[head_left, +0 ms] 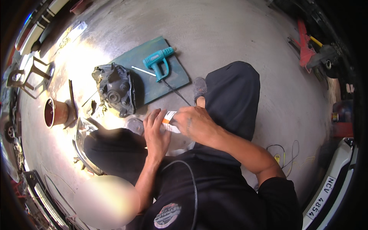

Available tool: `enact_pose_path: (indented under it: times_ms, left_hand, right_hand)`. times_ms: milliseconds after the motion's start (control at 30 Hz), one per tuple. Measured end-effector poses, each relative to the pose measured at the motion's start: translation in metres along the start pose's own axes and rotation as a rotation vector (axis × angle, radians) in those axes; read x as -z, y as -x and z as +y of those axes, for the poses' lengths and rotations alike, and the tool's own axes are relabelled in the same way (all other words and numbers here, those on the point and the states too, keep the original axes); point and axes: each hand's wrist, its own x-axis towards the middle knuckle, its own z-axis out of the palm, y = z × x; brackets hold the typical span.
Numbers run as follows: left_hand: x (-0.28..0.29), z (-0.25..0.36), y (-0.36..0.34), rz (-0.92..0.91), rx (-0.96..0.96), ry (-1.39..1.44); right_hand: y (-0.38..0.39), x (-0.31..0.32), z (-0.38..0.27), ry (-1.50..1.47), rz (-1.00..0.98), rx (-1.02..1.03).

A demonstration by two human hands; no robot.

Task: The person sweeps the floor with a broom, then sits on the floor and applies glue to a car headlight using a tube and a screwdriver. The person manipulates the headlight and applies glue to its internal components.

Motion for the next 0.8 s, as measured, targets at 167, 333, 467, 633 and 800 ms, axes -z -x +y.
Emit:
enact_pose_path:
  times_ms: [167,333,467,633,800]
  left_hand:
    - [-0.019,-0.008,-0.002,0.0,0.01,-0.126]
    - [-0.025,-0.016,0.002,-0.018,0.039,-0.174]
    - [-0.022,-0.023,0.0,-0.104,0.116,-0.137]
    - [-0.028,-0.023,-0.006,-0.179,0.173,-0.064]
    - [-0.033,-0.039,-0.006,-0.222,0.289,0.008]
  right_hand:
    - [-0.002,-0.019,0.024,-0.226,-0.033,-0.126]
    - [-0.011,-0.037,0.04,-0.271,-0.083,-0.163]
    - [-0.018,-0.036,0.028,-0.178,-0.063,-0.134]
    - [-0.022,-0.027,0.021,-0.013,-0.03,0.046]
    - [-0.03,-0.001,0.024,0.095,0.001,0.14]
